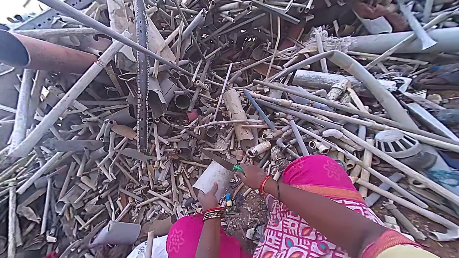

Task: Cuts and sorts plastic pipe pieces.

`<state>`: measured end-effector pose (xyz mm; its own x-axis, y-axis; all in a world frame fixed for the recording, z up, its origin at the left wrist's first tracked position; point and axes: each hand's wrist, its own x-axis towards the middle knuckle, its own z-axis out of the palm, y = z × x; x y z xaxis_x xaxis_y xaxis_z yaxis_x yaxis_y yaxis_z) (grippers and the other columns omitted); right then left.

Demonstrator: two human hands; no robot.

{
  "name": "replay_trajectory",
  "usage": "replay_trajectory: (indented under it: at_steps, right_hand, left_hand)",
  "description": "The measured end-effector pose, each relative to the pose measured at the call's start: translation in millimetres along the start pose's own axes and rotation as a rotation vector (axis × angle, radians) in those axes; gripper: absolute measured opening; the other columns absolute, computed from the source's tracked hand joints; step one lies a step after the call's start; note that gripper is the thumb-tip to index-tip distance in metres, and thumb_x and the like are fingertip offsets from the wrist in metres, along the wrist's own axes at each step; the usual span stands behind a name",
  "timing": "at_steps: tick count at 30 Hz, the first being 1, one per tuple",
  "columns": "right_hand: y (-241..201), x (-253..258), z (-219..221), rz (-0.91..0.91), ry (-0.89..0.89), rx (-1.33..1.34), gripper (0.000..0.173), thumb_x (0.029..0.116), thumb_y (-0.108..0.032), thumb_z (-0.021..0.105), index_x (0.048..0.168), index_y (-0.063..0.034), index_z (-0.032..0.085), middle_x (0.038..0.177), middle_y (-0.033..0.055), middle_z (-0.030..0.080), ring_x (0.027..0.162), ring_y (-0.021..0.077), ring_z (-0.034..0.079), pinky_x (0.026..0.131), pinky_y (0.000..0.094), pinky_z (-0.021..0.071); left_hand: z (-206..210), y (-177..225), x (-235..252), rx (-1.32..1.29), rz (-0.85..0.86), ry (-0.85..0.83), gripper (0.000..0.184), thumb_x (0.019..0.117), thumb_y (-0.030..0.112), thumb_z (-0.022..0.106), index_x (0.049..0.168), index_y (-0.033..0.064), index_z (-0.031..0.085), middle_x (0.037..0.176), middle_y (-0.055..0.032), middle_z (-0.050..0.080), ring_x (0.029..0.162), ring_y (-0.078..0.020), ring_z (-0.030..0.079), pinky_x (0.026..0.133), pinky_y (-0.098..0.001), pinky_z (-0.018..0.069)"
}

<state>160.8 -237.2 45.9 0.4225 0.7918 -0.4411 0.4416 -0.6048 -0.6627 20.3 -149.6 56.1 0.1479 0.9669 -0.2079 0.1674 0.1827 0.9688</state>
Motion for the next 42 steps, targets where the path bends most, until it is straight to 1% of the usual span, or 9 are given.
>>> replay_trajectory:
  at_steps: [10, 15, 20, 25, 27, 32, 35, 39, 42]
  right_hand:
    - [13.7, 7.1, 6.1, 0.042, 0.068, 0.201, 0.054, 0.1127, -0.039, 0.036, 0.143, 0.0049, 0.048, 0.126, 0.0291, 0.062, 0.12, 0.0415, 0.061, 0.103, 0.0579, 0.0446]
    - [21.4, 3.2, 10.9, 0.017, -0.004, 0.123, 0.054, 0.1123, -0.04, 0.037, 0.142, 0.0034, 0.049, 0.124, 0.0289, 0.062, 0.119, 0.0428, 0.061, 0.101, 0.06, 0.0454]
    - [26.3, 11.2, 3.4, 0.039, 0.053, 0.21, 0.053, 0.1128, -0.038, 0.037, 0.139, 0.0062, 0.049, 0.123, 0.0295, 0.062, 0.118, 0.042, 0.061, 0.102, 0.0569, 0.045]
    - [38.9, 15.5, -2.9, 0.0, 0.089, 0.426, 0.049, 0.1133, -0.034, 0.037, 0.141, 0.0045, 0.049, 0.113, 0.0259, 0.062, 0.094, 0.0347, 0.064, 0.089, 0.0507, 0.0502]
    - [36.6, 10.8, -8.2, 0.012, 0.117, 0.458, 0.048, 0.1135, -0.032, 0.037, 0.141, 0.0049, 0.05, 0.115, 0.0263, 0.062, 0.096, 0.0343, 0.063, 0.09, 0.0498, 0.0494]
    - [34.0, 7.4, -5.0, 0.014, 0.089, 0.334, 0.05, 0.1136, -0.034, 0.036, 0.137, 0.0078, 0.052, 0.12, 0.0295, 0.062, 0.109, 0.0395, 0.062, 0.099, 0.0547, 0.0451]
    - [29.8, 9.6, 0.4, 0.024, 0.102, 0.354, 0.05, 0.1135, -0.035, 0.035, 0.135, 0.0061, 0.052, 0.11, 0.0263, 0.063, 0.097, 0.0369, 0.063, 0.092, 0.0534, 0.0473]
    - [24.2, 2.5, 4.9, 0.033, 0.084, 0.332, 0.051, 0.1135, -0.035, 0.035, 0.137, 0.007, 0.051, 0.116, 0.0286, 0.063, 0.105, 0.0396, 0.064, 0.097, 0.0554, 0.0468]
    - [22.8, 0.0, 12.4, 0.041, 0.093, 0.367, 0.051, 0.1133, -0.036, 0.036, 0.136, 0.007, 0.051, 0.112, 0.027, 0.063, 0.099, 0.0379, 0.064, 0.093, 0.0535, 0.0485]
  left_hand:
    - [10.9, -7.5, -8.8, -0.018, -0.007, -0.03, 0.05, 0.0875, -0.015, 0.067, 0.133, -0.0123, 0.048, 0.123, -0.0247, 0.059, 0.103, -0.018, 0.061, 0.091, -0.0299, 0.0519]
    - [12.2, -12.7, -4.2, -0.028, -0.051, -0.024, 0.055, 0.0881, -0.015, 0.066, 0.139, -0.011, 0.045, 0.133, -0.0275, 0.056, 0.113, -0.0243, 0.059, 0.097, -0.0357, 0.0496]
    - [12.9, -14.4, -14.1, -0.027, -0.053, -0.052, 0.051, 0.0875, -0.017, 0.065, 0.135, -0.0123, 0.047, 0.126, -0.0254, 0.058, 0.105, -0.019, 0.06, 0.092, -0.0304, 0.0509]
    - [12.2, -6.2, -7.9, -0.038, -0.149, -0.054, 0.048, 0.0922, -0.008, 0.065, 0.136, -0.0088, 0.047, 0.128, -0.0252, 0.057, 0.107, -0.0236, 0.06, 0.092, -0.0373, 0.0511]
    - [13.4, -2.4, -5.8, -0.057, -0.156, -0.037, 0.049, 0.0922, -0.008, 0.066, 0.137, -0.0085, 0.047, 0.129, -0.0256, 0.057, 0.108, -0.0247, 0.06, 0.093, -0.0383, 0.0509]
    - [9.4, -2.2, -4.7, -0.051, -0.106, -0.045, 0.05, 0.0903, -0.011, 0.067, 0.136, -0.0101, 0.047, 0.129, -0.026, 0.058, 0.109, -0.0229, 0.06, 0.095, -0.0355, 0.0507]
    - [10.5, 0.1, -8.7, -0.041, -0.036, -0.05, 0.049, 0.0886, -0.013, 0.067, 0.134, -0.012, 0.048, 0.125, -0.0249, 0.059, 0.106, -0.0192, 0.061, 0.093, -0.031, 0.0509]
    - [9.9, -3.2, -10.2, -0.06, 0.01, -0.044, 0.045, 0.0878, -0.014, 0.067, 0.13, -0.0142, 0.05, 0.119, -0.0242, 0.061, 0.102, -0.0163, 0.062, 0.09, -0.0283, 0.052]
    - [9.5, -4.6, -13.0, -0.069, 0.05, -0.057, 0.044, 0.0869, -0.016, 0.066, 0.128, -0.015, 0.05, 0.114, -0.0222, 0.062, 0.097, -0.0125, 0.063, 0.088, -0.0251, 0.0522]
